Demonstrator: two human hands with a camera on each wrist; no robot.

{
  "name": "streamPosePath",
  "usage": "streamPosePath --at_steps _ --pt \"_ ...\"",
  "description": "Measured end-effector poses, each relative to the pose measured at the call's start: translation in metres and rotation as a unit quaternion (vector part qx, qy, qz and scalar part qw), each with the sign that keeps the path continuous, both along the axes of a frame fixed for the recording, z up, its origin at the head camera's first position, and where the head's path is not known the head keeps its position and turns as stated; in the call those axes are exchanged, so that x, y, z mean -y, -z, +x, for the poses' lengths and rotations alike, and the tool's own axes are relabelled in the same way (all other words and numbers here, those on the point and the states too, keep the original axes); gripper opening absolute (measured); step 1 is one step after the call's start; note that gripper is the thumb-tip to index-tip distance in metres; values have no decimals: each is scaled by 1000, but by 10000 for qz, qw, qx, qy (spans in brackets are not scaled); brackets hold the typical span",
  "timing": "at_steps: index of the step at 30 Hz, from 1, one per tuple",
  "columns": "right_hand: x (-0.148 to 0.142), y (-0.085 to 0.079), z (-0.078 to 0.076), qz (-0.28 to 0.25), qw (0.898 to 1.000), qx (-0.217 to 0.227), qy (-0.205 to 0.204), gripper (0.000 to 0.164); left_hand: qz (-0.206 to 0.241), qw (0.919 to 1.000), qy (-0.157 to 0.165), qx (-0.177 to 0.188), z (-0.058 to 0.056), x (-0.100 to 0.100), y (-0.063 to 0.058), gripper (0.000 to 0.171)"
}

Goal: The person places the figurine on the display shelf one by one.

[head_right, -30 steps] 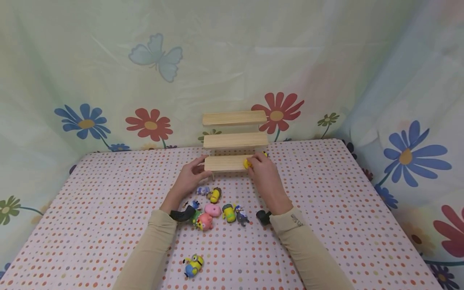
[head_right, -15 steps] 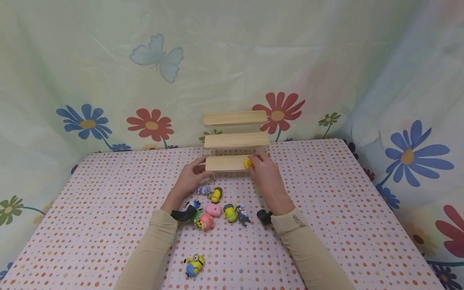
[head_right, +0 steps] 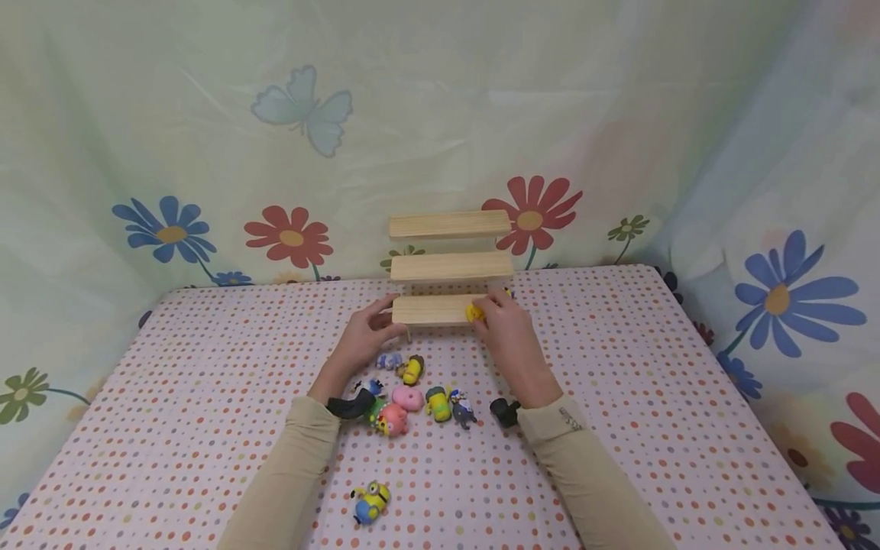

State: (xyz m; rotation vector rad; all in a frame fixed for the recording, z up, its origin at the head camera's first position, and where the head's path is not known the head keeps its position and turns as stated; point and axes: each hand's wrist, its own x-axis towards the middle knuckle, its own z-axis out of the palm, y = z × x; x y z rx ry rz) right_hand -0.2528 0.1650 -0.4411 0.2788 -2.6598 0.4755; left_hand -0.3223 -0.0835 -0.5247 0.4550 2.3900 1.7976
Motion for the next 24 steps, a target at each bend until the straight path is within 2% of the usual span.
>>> streamPosePath --at_steps 9,16,21,24 --pt "-2 3 -3 -146 9997 -215 -43 24 -3 10000 8 22 2 0 -2 78" --pt "1 2 -2 -173 9996 -208 23 28 -26 10000 -27 -15 4 2 -3 78" --pt "2 -6 3 -168 9997 -166 -37 33 -19 10000 11 -41 3 2 -3 77" --pt "6 -18 11 -73 9998 79 -192 31 -19 10000 49 -56 1 0 -4 76"
